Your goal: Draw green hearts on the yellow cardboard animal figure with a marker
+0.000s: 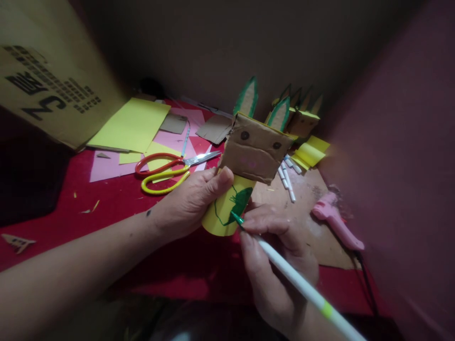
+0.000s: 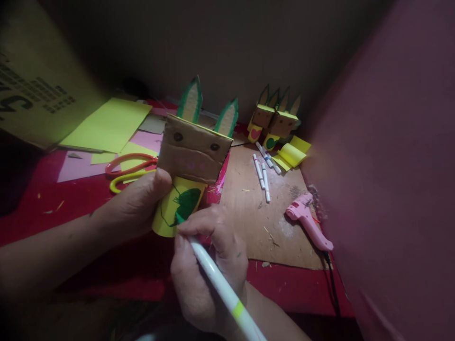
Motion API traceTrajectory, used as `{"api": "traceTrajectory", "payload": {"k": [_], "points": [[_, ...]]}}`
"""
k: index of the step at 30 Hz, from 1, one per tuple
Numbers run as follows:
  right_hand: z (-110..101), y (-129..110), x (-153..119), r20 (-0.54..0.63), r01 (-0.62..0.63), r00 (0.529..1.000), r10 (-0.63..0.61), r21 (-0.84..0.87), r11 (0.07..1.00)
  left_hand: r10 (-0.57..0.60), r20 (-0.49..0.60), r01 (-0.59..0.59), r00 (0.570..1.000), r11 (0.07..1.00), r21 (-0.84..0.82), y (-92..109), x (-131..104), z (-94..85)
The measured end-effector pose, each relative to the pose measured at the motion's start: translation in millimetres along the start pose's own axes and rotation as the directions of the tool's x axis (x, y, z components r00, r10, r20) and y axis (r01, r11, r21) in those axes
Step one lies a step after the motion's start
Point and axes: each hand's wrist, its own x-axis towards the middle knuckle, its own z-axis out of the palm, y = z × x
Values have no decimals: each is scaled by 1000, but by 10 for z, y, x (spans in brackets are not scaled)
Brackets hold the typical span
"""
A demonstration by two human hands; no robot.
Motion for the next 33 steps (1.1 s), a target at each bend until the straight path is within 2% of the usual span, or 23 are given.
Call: {"api": "traceTrajectory", "payload": {"k": [4,13,20,29,33], "points": [[0,11,4,20,20,1000,-19,-10,1000,-7,2,7,1000,1000,24,17,-17,4],[42,-2,39,-77,8,997,-7,18,1000,8,-19,-7,1000,999,40,-15,-23,-8],[15,-23,53,-11,25,1000,-25,-4,1000,14,-17,-13,1000,999,31,-10,-25,-17],[32,0,42,-83,11,997,-11,-8,1000,10,-35,-8,999,998,55,1,-18,-8],[36,-1,40,-77,17,997,-17,-3,1000,18,-21,-17,1000,999,38,-1,-19,-1]]}}
